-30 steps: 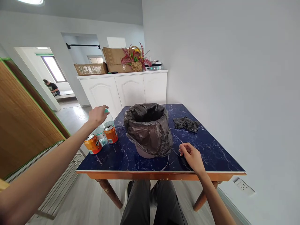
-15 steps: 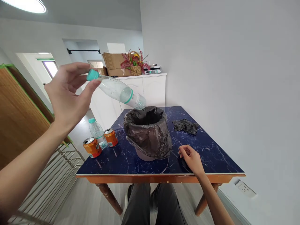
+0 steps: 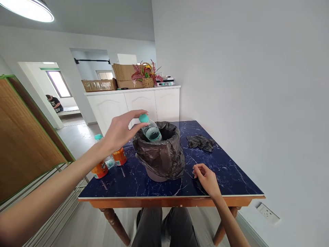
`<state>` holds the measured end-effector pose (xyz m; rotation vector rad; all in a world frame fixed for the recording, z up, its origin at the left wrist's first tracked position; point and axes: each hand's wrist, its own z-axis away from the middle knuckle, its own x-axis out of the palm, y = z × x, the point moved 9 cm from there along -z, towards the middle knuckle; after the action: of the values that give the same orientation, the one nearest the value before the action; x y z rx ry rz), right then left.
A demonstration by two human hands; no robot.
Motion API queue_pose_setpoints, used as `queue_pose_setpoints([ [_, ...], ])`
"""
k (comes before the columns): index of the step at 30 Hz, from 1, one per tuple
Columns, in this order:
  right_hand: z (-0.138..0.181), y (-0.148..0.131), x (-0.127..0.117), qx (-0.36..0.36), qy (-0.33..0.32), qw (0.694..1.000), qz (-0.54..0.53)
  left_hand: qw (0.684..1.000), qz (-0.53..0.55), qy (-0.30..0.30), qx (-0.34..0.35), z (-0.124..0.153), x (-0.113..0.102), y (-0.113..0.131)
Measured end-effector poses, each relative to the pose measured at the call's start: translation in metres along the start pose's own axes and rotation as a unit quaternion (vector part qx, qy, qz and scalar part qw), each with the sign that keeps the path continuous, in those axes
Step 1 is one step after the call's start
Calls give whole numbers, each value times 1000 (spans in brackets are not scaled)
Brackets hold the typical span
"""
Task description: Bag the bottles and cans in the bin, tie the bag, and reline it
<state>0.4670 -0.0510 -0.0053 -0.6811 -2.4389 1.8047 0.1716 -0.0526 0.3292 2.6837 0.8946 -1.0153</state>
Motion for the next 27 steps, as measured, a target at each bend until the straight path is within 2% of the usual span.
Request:
queue_pose_setpoints([
  [3,0,0,0,-1,-1,1000,-3,999,-8,48,-4,-3,-14,6],
  [5,0,0,1,-1,-1,1000,-6,999,-3,49,-10,-5,-17,9],
  [9,0,0,1,-2,-1,1000,-10,1000,16,-16,-6,-6,0,6],
  [16,-1,2,1,1,-5,1000,-4,988,31,-145,-40,7,44,-24],
  [21,-1,3,2,2,-5,1000,-3,976,42,-197,-82,12,55,-40],
  [27,-2,6,2,3,-1,1000,-2,952,49,-270,-138,3,75,-59],
])
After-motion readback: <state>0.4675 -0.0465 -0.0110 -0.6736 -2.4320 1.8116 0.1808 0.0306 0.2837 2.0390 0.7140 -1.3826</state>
